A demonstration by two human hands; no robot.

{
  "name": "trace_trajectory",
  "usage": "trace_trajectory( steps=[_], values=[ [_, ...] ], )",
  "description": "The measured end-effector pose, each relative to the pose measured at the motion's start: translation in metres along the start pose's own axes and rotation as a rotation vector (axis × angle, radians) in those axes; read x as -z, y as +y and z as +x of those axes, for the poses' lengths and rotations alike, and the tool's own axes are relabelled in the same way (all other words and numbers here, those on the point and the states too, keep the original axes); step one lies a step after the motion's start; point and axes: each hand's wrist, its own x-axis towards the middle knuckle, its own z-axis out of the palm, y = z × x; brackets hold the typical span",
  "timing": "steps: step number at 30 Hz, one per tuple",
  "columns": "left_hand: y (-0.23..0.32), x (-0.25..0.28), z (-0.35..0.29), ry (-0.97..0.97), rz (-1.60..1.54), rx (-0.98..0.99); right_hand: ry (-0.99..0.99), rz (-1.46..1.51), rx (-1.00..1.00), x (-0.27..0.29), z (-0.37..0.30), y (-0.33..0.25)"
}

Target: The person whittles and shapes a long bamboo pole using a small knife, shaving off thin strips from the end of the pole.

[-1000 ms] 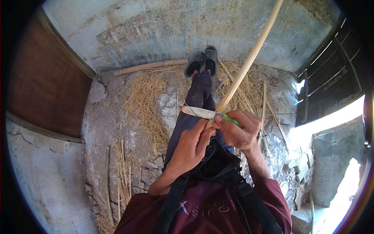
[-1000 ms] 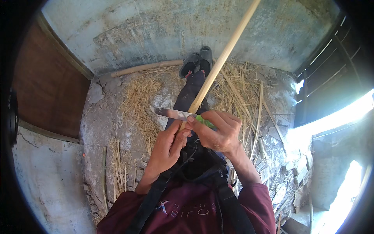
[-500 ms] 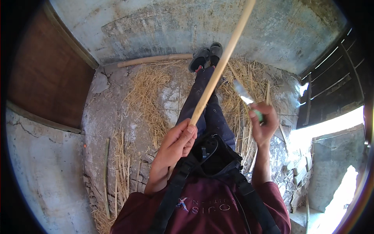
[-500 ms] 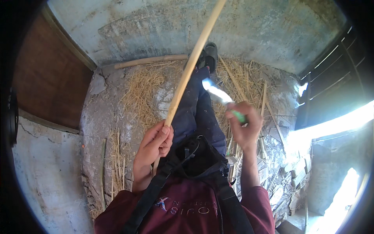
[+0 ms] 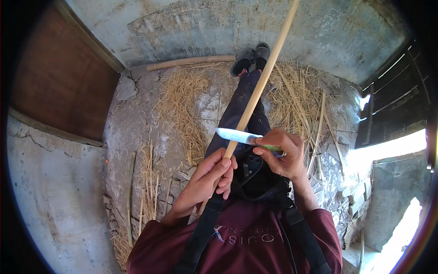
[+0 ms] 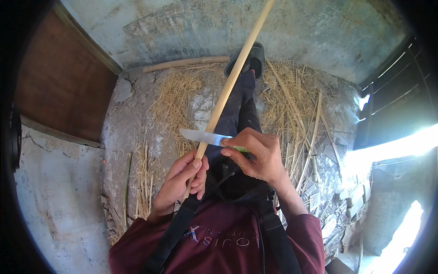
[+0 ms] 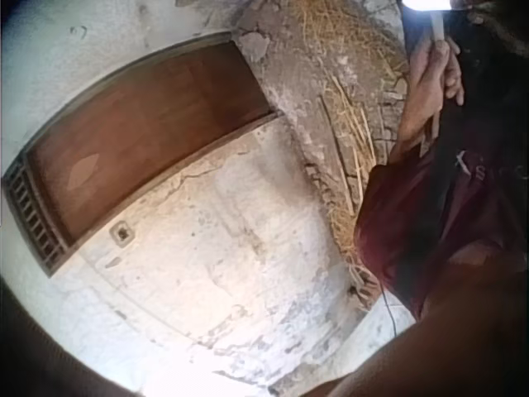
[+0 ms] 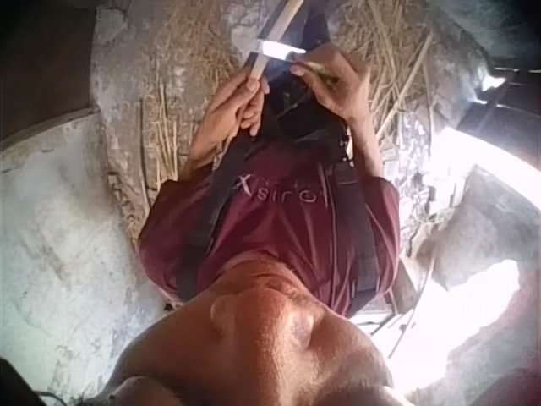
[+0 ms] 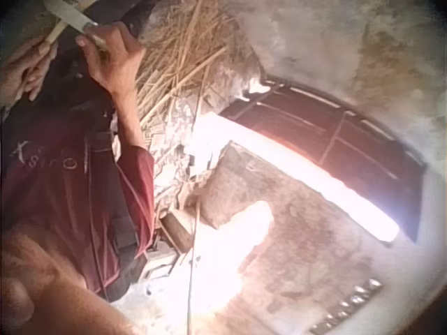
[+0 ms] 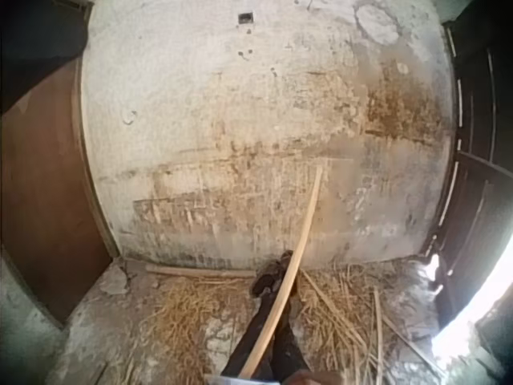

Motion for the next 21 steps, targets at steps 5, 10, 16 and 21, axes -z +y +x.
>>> trace_trajectory(
  steps=[5,10,16,21],
  values=[
    [-0.003,-0.006,0.001,0.097,0.060,-0.025,0.181,0.317,-0.389,-0.004,0.013,-0.012],
    [-0.010,-0.005,-0.004,0.051,0.138,-0.052,0.265,0.399,-0.581,0.002,0.046,0.002],
    [-0.004,-0.005,-0.008,-0.019,0.299,-0.046,0.189,0.564,-0.629,-0.002,0.051,0.003],
    [0.013,0.003,0.009,-0.129,0.274,0.075,0.094,0.587,-0.676,-0.002,0.046,0.000]
  ],
)
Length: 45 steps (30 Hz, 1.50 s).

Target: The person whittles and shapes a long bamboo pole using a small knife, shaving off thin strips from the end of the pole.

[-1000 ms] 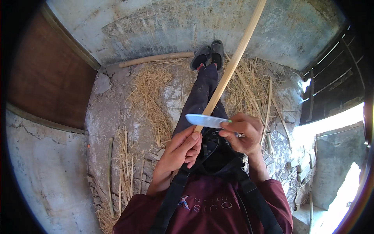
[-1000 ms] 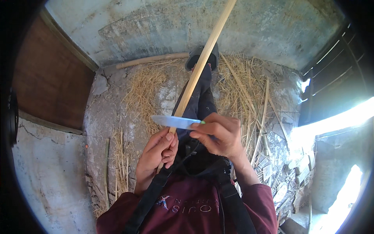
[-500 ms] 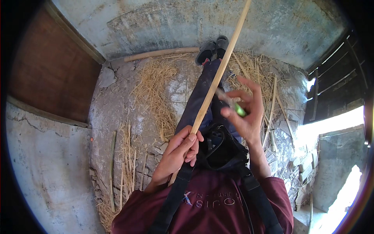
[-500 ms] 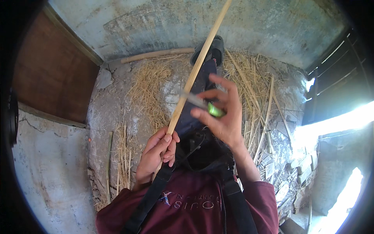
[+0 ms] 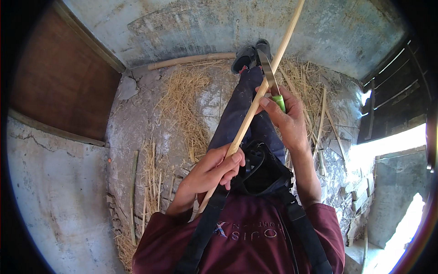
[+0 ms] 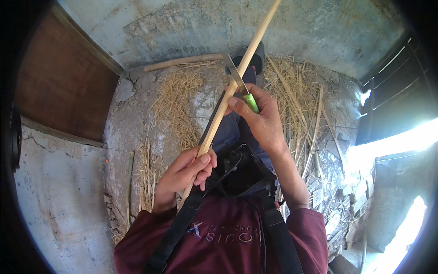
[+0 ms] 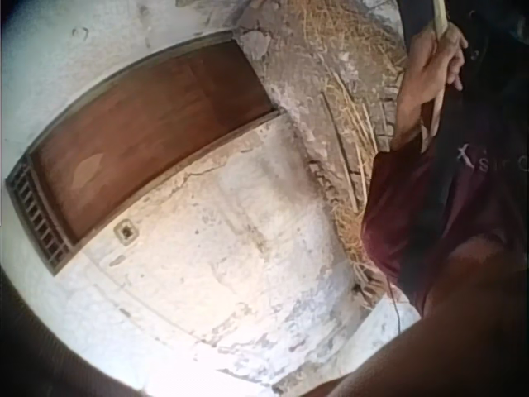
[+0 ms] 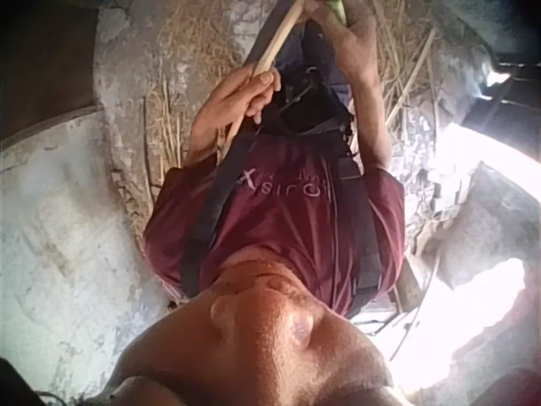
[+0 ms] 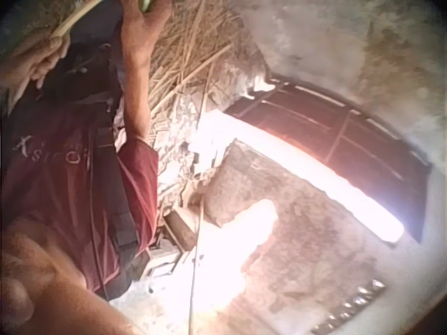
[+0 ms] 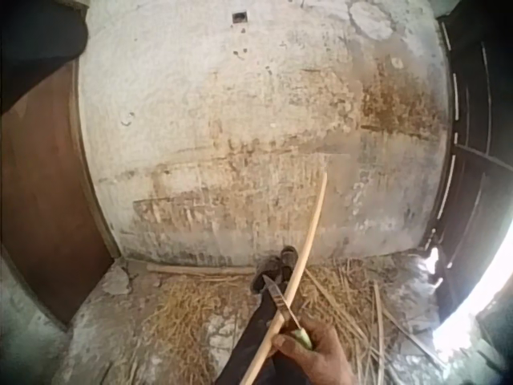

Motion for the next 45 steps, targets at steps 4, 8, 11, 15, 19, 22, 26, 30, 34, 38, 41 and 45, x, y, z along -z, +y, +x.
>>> trace_trajectory(
  steps=[4,8,11,15,19,22,26,30,34,38,41,45],
  values=[
    [-0.003,-0.012,0.005,0.072,0.065,-0.037,0.046,0.007,0.080,0.001,-0.002,0.006],
    [-0.022,-0.026,0.011,0.253,0.330,-0.181,-0.006,-0.141,0.041,0.011,-0.013,0.001],
    [-0.027,-0.026,0.007,0.302,0.253,-0.166,0.076,-0.378,0.068,0.011,-0.030,-0.004],
    [-0.023,-0.026,0.002,0.229,0.051,-0.075,0.106,-0.450,0.275,0.021,-0.054,0.009],
    [-0.028,-0.026,-0.002,0.248,0.136,-0.129,-0.082,-0.643,0.408,0.017,-0.072,0.009],
    [-0.027,-0.029,-0.004,0.251,0.114,-0.165,-0.183,-0.661,0.508,0.010,-0.081,0.013],
    [-0.026,-0.029,-0.006,0.220,0.202,-0.222,-0.199,-0.714,0.546,0.001,-0.084,0.015],
    [-0.029,-0.031,-0.007,0.229,0.183,-0.231,-0.232,-0.756,0.596,-0.004,-0.080,0.009],
    [-0.025,-0.031,-0.009,0.235,0.144,-0.227,-0.262,-0.779,0.638,-0.007,-0.079,0.005],
    [-0.024,-0.031,-0.008,0.275,0.293,-0.212,-0.238,-0.825,0.685,-0.009,-0.079,0.008],
    [-0.025,-0.034,-0.007,0.310,0.356,-0.233,-0.198,-0.877,0.729,-0.006,-0.078,0.011],
    [-0.025,-0.037,-0.013,0.310,0.372,-0.196,-0.063,-0.874,0.691,0.001,-0.065,0.013]
  ],
)
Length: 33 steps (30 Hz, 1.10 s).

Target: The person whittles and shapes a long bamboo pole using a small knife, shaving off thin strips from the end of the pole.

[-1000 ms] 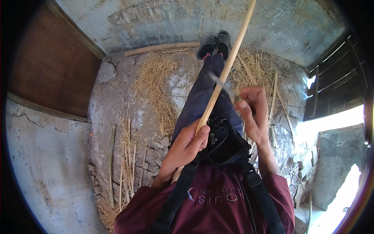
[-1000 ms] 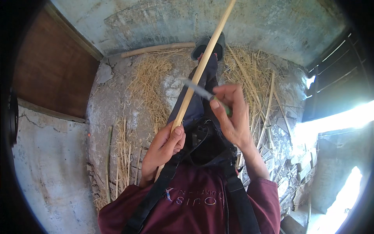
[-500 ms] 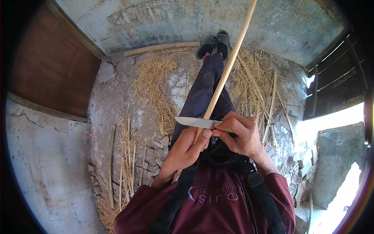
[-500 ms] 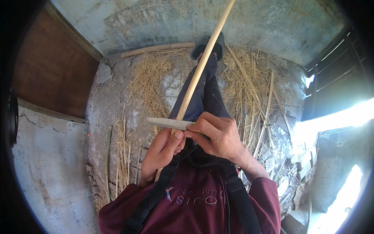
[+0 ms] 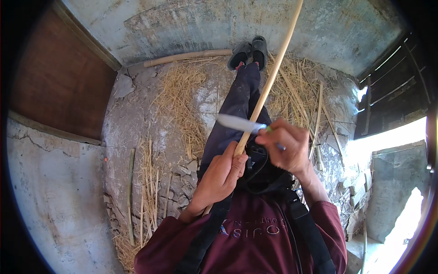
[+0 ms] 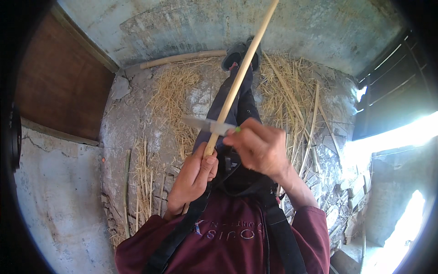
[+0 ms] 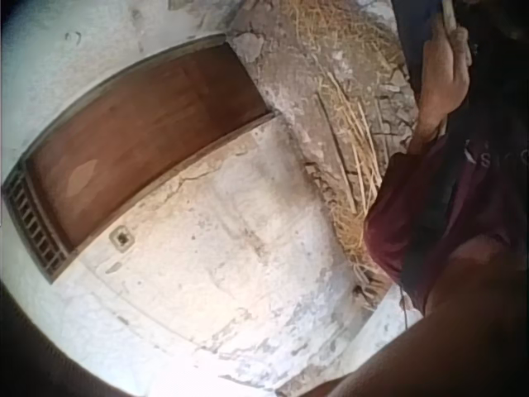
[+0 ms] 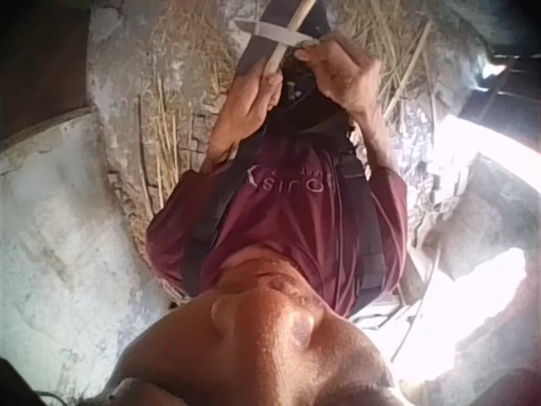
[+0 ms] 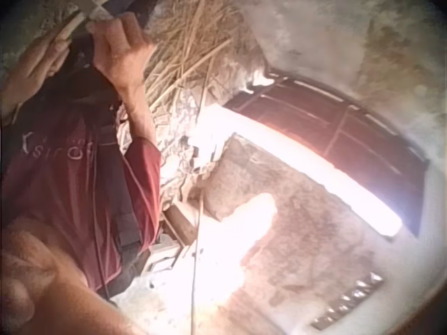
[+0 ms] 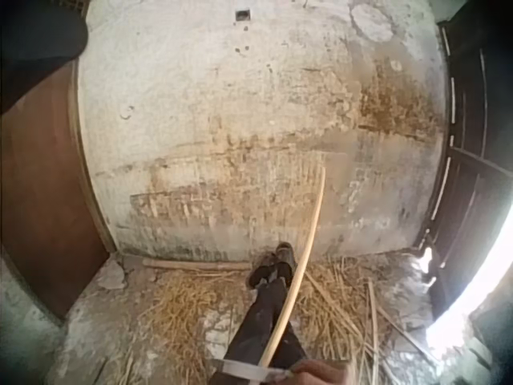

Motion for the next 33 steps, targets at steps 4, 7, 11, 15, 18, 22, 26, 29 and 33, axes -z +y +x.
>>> trace_trajectory(
  steps=[4,7,11,15,18,22,26,29,33],
  values=[
    [0.005,-0.005,-0.001,0.006,0.002,-0.046,0.091,-0.040,-0.074,0.015,0.014,0.012],
    [0.003,-0.006,-0.002,0.012,-0.049,-0.037,0.087,0.063,-0.148,0.017,0.013,0.012],
    [0.006,-0.002,-0.001,0.010,-0.133,0.011,-0.056,0.139,-0.048,0.011,0.002,-0.001],
    [-0.004,0.002,-0.003,-0.008,-0.082,-0.057,-0.113,0.190,0.023,-0.001,-0.004,-0.016],
    [-0.003,-0.001,-0.003,-0.015,-0.110,-0.071,-0.117,0.172,0.032,-0.005,-0.008,-0.020],
    [-0.002,-0.003,-0.001,0.013,-0.118,-0.060,-0.099,0.129,0.041,-0.005,-0.008,-0.020],
    [-0.006,-0.001,-0.004,0.056,-0.107,-0.055,-0.082,0.133,0.042,-0.009,-0.008,-0.020],
    [-0.005,-0.002,-0.005,0.055,-0.096,-0.035,-0.072,0.107,0.049,-0.008,-0.007,-0.021],
    [-0.003,-0.005,-0.004,0.035,-0.069,-0.035,0.015,0.047,0.024,-0.002,-0.005,-0.004]
  ],
)
